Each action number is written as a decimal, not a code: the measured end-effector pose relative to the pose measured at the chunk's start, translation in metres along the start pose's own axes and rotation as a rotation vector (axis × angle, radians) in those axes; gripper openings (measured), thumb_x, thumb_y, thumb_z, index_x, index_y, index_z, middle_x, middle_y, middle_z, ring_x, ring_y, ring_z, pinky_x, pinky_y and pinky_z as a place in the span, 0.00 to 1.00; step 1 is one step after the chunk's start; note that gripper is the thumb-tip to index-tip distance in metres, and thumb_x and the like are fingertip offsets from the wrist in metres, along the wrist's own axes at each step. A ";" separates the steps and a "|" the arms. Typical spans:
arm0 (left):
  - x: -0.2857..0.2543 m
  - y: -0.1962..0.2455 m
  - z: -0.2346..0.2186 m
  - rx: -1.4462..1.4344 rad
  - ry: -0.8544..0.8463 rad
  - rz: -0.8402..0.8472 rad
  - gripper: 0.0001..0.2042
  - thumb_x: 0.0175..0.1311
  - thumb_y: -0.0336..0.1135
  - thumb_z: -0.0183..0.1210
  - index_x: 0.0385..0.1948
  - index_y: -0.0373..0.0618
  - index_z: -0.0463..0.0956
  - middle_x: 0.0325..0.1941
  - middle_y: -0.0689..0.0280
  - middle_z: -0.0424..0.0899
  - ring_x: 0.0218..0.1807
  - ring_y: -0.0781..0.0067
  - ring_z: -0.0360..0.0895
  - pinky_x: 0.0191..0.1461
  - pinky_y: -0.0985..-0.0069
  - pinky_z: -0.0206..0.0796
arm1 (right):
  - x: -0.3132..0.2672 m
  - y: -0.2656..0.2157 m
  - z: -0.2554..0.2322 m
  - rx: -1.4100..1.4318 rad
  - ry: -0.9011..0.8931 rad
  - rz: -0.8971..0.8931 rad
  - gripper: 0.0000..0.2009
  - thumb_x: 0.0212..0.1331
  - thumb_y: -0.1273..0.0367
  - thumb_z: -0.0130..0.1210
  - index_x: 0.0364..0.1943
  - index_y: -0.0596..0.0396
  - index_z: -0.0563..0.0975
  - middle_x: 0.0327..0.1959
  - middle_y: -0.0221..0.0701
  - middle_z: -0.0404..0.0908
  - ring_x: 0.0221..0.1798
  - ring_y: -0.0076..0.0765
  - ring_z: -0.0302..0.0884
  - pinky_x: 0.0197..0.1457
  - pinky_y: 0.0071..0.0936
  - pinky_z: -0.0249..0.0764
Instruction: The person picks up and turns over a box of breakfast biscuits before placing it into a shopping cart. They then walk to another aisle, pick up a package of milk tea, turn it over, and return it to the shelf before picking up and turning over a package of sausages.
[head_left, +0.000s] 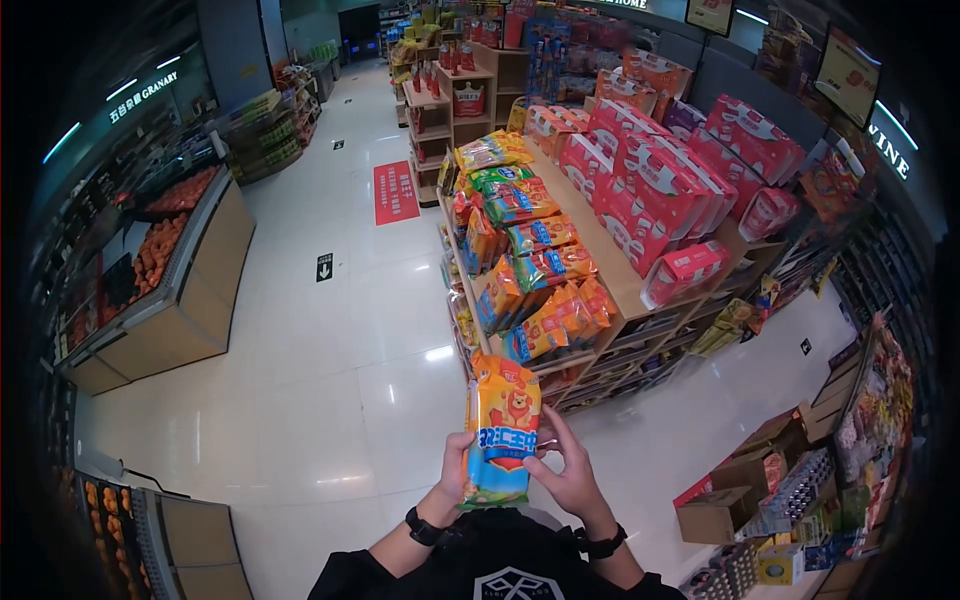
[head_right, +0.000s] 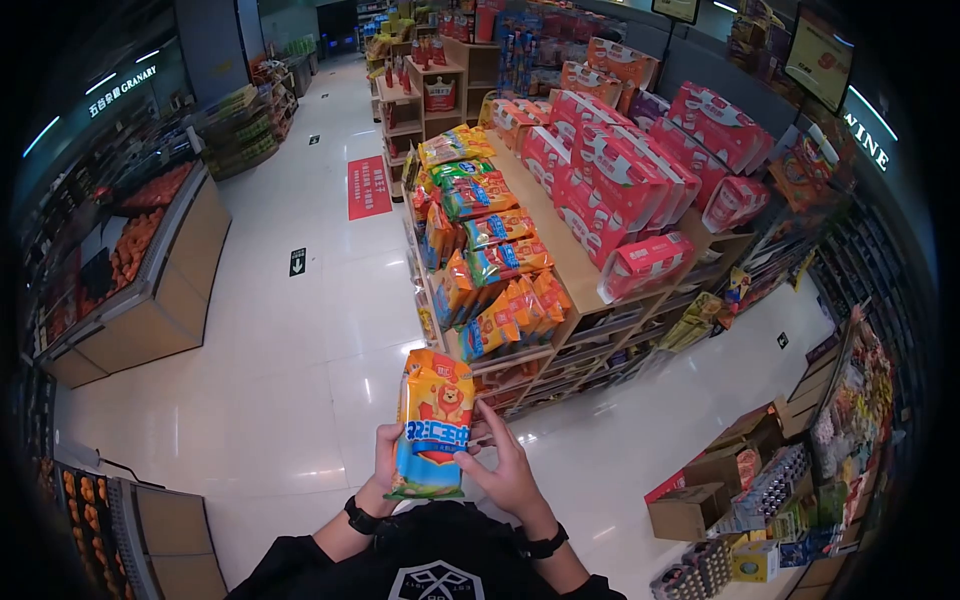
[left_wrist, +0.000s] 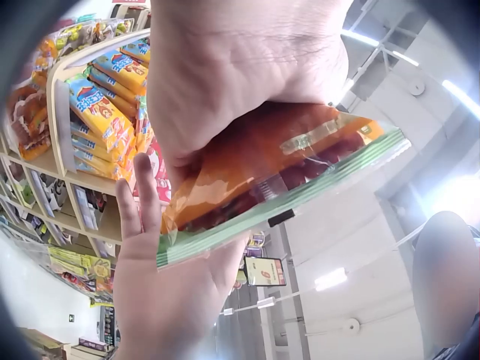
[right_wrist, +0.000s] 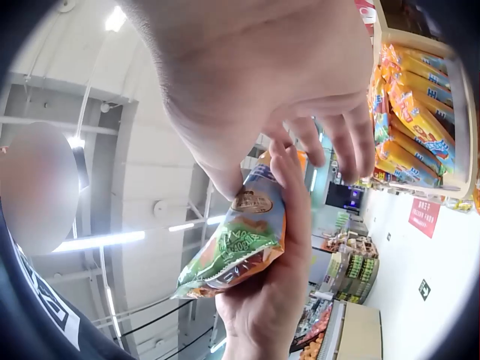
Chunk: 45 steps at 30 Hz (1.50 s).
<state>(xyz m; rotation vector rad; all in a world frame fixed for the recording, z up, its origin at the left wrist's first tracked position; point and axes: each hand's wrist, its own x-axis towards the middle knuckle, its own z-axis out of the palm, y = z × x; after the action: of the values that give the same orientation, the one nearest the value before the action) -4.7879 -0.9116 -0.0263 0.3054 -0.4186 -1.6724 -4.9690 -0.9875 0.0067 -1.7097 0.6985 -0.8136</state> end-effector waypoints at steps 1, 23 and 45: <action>-0.006 -0.002 -0.010 0.012 0.056 0.002 0.37 0.69 0.57 0.43 0.72 0.35 0.59 0.68 0.47 0.74 0.66 0.51 0.77 0.71 0.58 0.68 | 0.000 0.004 0.000 0.140 -0.093 0.101 0.39 0.62 0.69 0.66 0.74 0.62 0.59 0.63 0.42 0.76 0.63 0.35 0.77 0.64 0.33 0.74; -0.062 0.092 -0.022 1.010 0.095 -0.095 0.33 0.62 0.38 0.71 0.67 0.43 0.65 0.62 0.59 0.74 0.63 0.70 0.73 0.69 0.72 0.64 | 0.046 -0.009 0.082 0.110 -0.189 -0.026 0.28 0.51 0.71 0.74 0.59 0.61 0.79 0.59 0.38 0.84 0.60 0.32 0.82 0.66 0.31 0.74; 0.032 0.147 -0.088 1.655 0.000 -0.092 0.19 0.64 0.40 0.68 0.55 0.45 0.78 0.49 0.55 0.87 0.49 0.51 0.84 0.53 0.64 0.75 | 0.128 0.057 0.054 -0.137 -0.264 0.050 0.24 0.43 0.69 0.79 0.48 0.55 0.84 0.47 0.34 0.88 0.48 0.34 0.87 0.56 0.30 0.80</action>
<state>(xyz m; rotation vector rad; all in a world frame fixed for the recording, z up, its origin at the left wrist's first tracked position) -4.6234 -0.9686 -0.0395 1.5083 -1.7440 -1.0246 -4.8524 -1.0723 -0.0365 -1.8731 0.6243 -0.5015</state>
